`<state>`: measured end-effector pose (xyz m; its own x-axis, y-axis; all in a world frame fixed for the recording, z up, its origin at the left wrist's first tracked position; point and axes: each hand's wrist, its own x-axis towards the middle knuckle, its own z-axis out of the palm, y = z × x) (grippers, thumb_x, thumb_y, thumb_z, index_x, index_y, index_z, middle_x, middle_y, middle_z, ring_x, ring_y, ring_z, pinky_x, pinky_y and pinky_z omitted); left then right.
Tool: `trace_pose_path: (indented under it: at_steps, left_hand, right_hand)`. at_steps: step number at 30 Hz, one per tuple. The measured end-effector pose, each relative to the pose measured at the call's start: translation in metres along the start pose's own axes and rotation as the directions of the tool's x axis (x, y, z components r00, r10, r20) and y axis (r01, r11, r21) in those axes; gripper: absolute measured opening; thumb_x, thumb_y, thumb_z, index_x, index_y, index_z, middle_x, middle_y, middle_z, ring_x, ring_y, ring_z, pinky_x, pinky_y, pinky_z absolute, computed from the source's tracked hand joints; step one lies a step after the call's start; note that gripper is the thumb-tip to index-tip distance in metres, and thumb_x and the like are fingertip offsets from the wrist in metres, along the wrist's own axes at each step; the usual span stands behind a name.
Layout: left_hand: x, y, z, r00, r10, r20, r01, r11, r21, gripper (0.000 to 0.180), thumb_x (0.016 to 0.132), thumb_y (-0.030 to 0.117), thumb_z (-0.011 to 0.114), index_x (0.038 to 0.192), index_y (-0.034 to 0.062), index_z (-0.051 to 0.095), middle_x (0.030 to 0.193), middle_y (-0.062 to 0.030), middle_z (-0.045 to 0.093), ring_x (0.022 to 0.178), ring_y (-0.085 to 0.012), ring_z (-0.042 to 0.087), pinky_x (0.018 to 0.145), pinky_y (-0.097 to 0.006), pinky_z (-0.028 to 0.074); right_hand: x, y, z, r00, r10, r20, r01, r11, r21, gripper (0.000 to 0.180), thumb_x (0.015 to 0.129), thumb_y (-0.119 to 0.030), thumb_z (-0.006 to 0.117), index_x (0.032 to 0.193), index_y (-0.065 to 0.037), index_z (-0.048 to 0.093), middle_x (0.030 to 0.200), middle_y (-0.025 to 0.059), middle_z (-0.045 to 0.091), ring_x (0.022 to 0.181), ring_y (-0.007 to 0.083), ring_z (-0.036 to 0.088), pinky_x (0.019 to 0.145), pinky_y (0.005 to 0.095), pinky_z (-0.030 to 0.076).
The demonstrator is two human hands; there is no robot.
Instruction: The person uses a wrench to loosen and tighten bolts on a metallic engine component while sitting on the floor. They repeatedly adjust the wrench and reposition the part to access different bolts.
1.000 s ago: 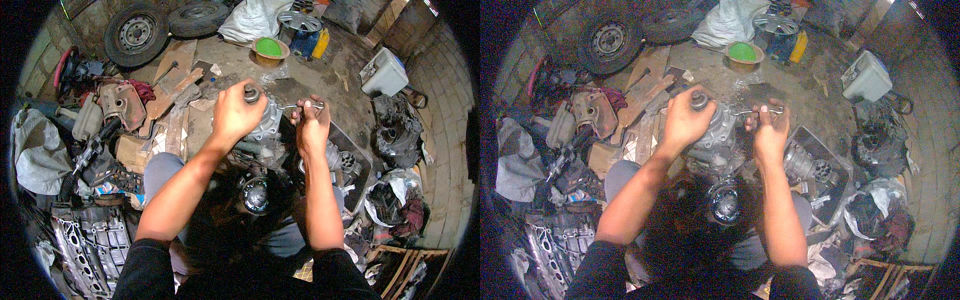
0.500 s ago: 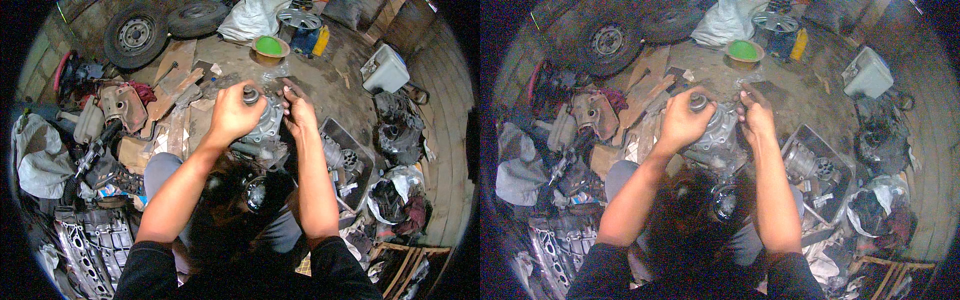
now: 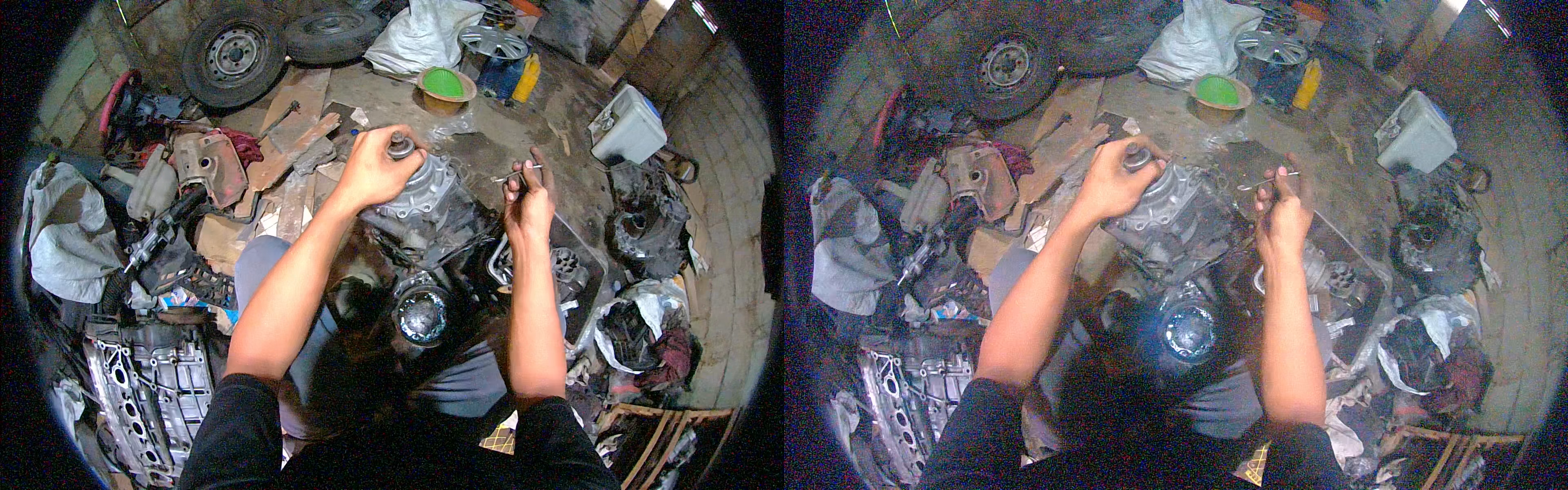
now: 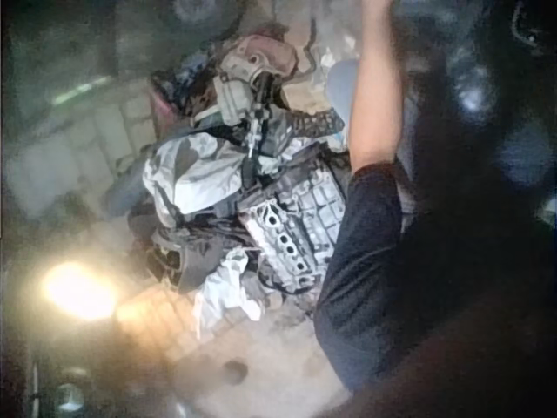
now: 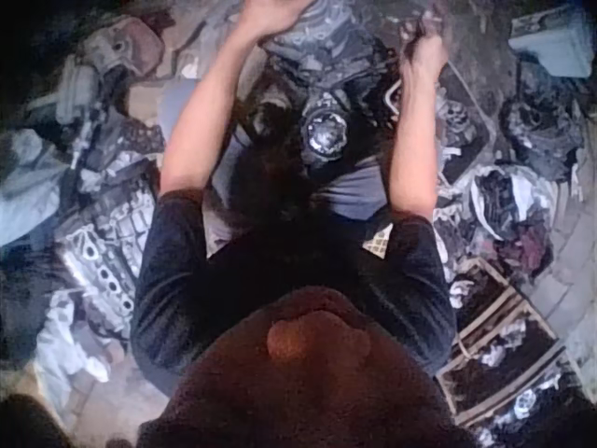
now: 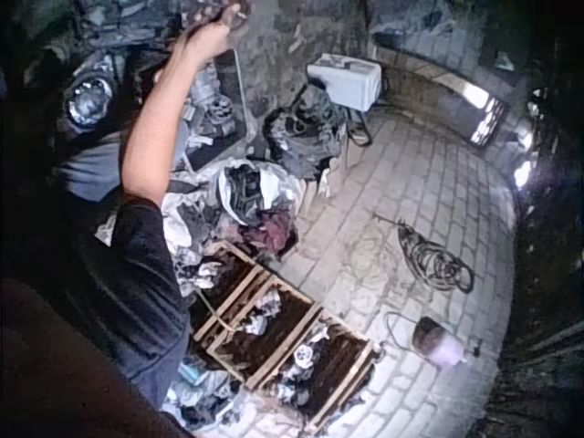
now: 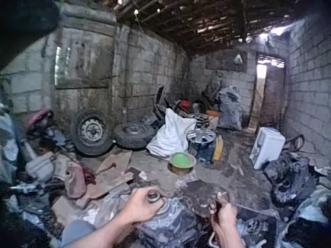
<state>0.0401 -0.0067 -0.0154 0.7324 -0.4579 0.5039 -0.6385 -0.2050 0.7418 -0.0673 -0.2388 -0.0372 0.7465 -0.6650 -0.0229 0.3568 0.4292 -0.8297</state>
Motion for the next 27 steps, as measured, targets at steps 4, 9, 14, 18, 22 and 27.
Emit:
trace_pose_path:
  at_steps: [4,9,14,18,22,27]
  left_hand:
    - [0.000,-0.002,0.001,0.999,0.001,0.040,0.002,0.998,-0.068,0.013,0.085,0.011,0.071,0.094,0.0001,0.072,0.098,-0.0146,0.077,0.095,-0.0225,0.073,0.089,-0.035,0.053]
    - [0.005,0.002,0.006,0.987,0.083,0.136,-0.045,0.964,-0.263,0.011,0.087,0.008,0.069,0.092,-0.0022,0.070,0.100,-0.0141,0.078,0.097,-0.0175,0.072,0.091,-0.034,0.054]
    - [0.017,0.011,0.023,0.983,0.075,0.170,-0.045,0.983,-0.176,0.010,0.089,0.007,0.067,0.090,-0.0026,0.068,0.098,-0.0132,0.078,0.098,-0.0182,0.072,0.093,-0.035,0.053]
    - [0.023,0.004,0.026,0.976,0.076,0.206,-0.035,0.980,-0.196,0.010,0.088,0.007,0.068,0.090,-0.0026,0.068,0.097,-0.0143,0.078,0.097,-0.0183,0.072,0.092,-0.035,0.054]
    - [0.017,0.009,0.023,0.976,0.076,0.204,-0.025,0.969,-0.245,0.010,0.087,0.007,0.068,0.088,-0.0028,0.067,0.097,-0.0154,0.078,0.097,-0.0184,0.073,0.091,-0.035,0.054]
    - [0.008,0.031,0.018,0.984,0.102,0.148,-0.075,0.982,-0.174,0.011,0.086,0.007,0.069,0.088,-0.0028,0.067,0.098,-0.0167,0.078,0.096,-0.0199,0.074,0.089,-0.037,0.055]
  right_hand:
    - [-0.017,-0.015,-0.006,0.998,-0.057,0.033,0.061,0.990,-0.126,0.047,0.100,-0.014,0.063,0.145,-0.013,0.047,0.097,0.0083,0.063,0.063,0.0145,0.056,0.049,0.0259,0.044]
    - [-0.026,-0.025,-0.014,0.997,-0.051,0.056,0.059,0.987,-0.149,0.046,0.099,-0.015,0.065,0.143,-0.013,0.049,0.095,0.0064,0.064,0.065,0.0155,0.057,0.050,0.0253,0.044]
    - [-0.024,-0.033,-0.027,0.992,-0.082,0.093,0.093,0.989,-0.119,0.046,0.099,-0.017,0.066,0.142,-0.011,0.050,0.095,0.0072,0.064,0.069,0.0157,0.058,0.050,0.0253,0.044]
    - [-0.026,-0.035,-0.031,0.992,-0.103,0.075,0.113,0.981,-0.159,0.046,0.099,-0.018,0.066,0.141,-0.010,0.051,0.093,0.0073,0.065,0.067,0.0151,0.058,0.050,0.0247,0.045]
    - [-0.035,-0.042,-0.025,0.992,-0.092,0.090,0.104,0.984,-0.142,0.047,0.099,-0.020,0.067,0.141,-0.009,0.051,0.091,0.0075,0.064,0.064,0.0147,0.059,0.049,0.0248,0.046]
    - [-0.045,-0.045,-0.016,0.982,-0.126,0.139,0.148,0.975,-0.164,0.048,0.099,-0.022,0.068,0.141,-0.008,0.050,0.090,0.0084,0.064,0.064,0.0153,0.060,0.050,0.0261,0.047]
